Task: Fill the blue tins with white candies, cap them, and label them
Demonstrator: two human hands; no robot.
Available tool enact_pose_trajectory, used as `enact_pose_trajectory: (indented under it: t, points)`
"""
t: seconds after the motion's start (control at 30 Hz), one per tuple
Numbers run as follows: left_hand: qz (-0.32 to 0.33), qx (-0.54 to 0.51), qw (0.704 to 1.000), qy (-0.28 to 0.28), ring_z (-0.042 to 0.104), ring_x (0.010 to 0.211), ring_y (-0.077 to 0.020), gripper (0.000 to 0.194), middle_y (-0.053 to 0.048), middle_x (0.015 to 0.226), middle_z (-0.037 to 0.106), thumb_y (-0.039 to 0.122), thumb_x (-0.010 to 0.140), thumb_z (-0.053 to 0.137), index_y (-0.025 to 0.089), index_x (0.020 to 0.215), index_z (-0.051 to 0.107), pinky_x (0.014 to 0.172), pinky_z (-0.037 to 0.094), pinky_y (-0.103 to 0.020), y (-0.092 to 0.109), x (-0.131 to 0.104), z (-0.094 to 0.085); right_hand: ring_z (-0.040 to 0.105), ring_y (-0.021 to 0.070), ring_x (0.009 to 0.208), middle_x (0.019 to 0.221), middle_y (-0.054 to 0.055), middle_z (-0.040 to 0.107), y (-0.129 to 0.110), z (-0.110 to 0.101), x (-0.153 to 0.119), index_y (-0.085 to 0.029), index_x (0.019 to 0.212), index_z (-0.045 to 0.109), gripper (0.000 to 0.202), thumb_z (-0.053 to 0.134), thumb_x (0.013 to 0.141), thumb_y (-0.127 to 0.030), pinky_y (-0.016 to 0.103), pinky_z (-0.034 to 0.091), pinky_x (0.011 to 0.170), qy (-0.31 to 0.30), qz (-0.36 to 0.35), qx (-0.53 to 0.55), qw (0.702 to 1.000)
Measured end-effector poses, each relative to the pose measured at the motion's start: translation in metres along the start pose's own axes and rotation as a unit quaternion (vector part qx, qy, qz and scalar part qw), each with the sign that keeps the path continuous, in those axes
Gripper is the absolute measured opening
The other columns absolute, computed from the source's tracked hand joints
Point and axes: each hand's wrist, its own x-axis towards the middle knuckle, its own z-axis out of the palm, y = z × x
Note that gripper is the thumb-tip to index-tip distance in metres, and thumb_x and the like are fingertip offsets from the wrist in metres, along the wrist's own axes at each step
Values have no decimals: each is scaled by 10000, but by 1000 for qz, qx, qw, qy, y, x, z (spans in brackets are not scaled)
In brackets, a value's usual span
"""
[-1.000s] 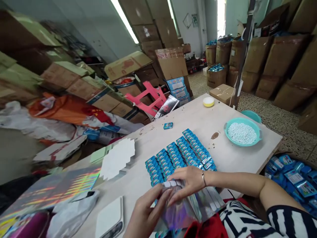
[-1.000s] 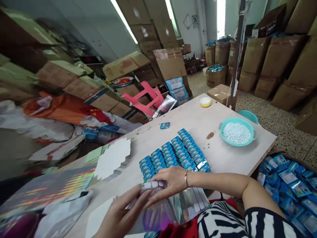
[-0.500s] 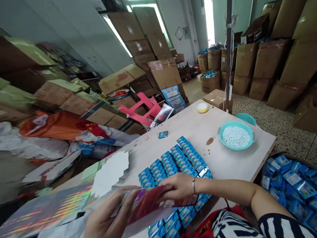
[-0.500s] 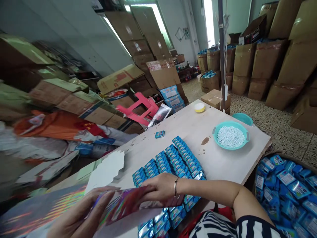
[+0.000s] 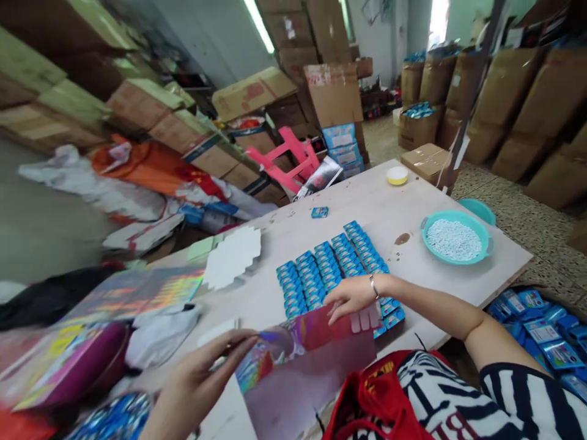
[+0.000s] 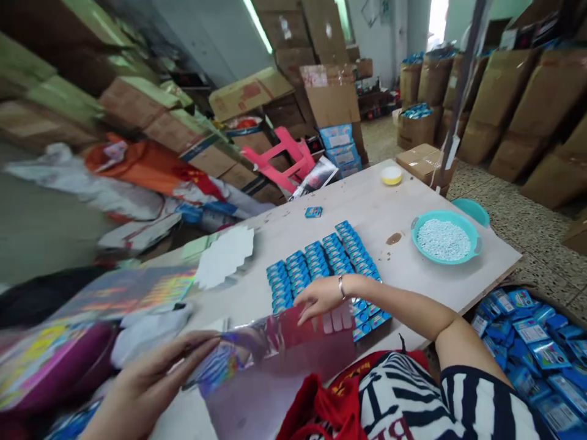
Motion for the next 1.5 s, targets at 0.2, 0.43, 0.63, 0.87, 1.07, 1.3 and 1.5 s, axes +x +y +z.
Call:
enact_pose_trajectory:
  t: [0.2,0.43,0.63,0.87,1.07,1.3,1.5]
  points:
    - [-109,-7,988,-110,614,720,-175,404,-26,761,685,597,780,579,206,790,678,660,502,-242,-74,6,9,460,101,629,658,-37,522,60,2,17,-156,744,609,296,636,802,-445,212,348,570,105,23,162,981]
    - [-132,25,977,-165,570,708,-157,372,-43,760,655,483,854,444,160,863,628,667,466,-252,-158,54,144,461,127,647,693,-18,522,163,30,40,-189,794,531,423,565,733,-605,235,364,560,344,184,254,885]
    - [-71,44,985,-153,556,1123,-242,382,-130,1195,640,364,868,545,175,1196,597,990,417,-394,-162,118,231,475,136,650,679,-18,533,234,28,37,-189,793,552,376,579,724,-558,257,400,594,385,243,268,849]
    - [39,94,978,-181,589,998,-228,313,-105,1066,673,279,962,423,183,1152,653,875,420,-365,-129,171,314,511,147,686,733,2,581,282,22,40,-179,824,588,407,591,701,-567,275,428,634,390,269,321,820]
    - [58,142,973,-173,570,992,-250,297,-106,1075,677,246,960,428,220,1120,678,814,377,-389,-128,189,341,514,143,615,689,-4,584,314,19,38,-183,863,585,429,596,713,-585,266,427,566,397,307,369,782]
    - [50,114,977,-172,572,1054,-258,258,-133,1300,600,223,951,437,188,1093,650,849,410,-401,-129,189,361,556,159,635,688,-3,596,332,23,40,-187,891,571,419,555,759,-584,281,461,590,408,323,376,766]
    - [71,-30,991,-106,589,986,-221,141,-116,1045,661,251,924,501,183,861,607,842,456,-376,-113,171,348,496,162,600,625,-17,531,341,20,32,-210,871,587,368,549,791,-567,291,424,585,421,339,298,787]
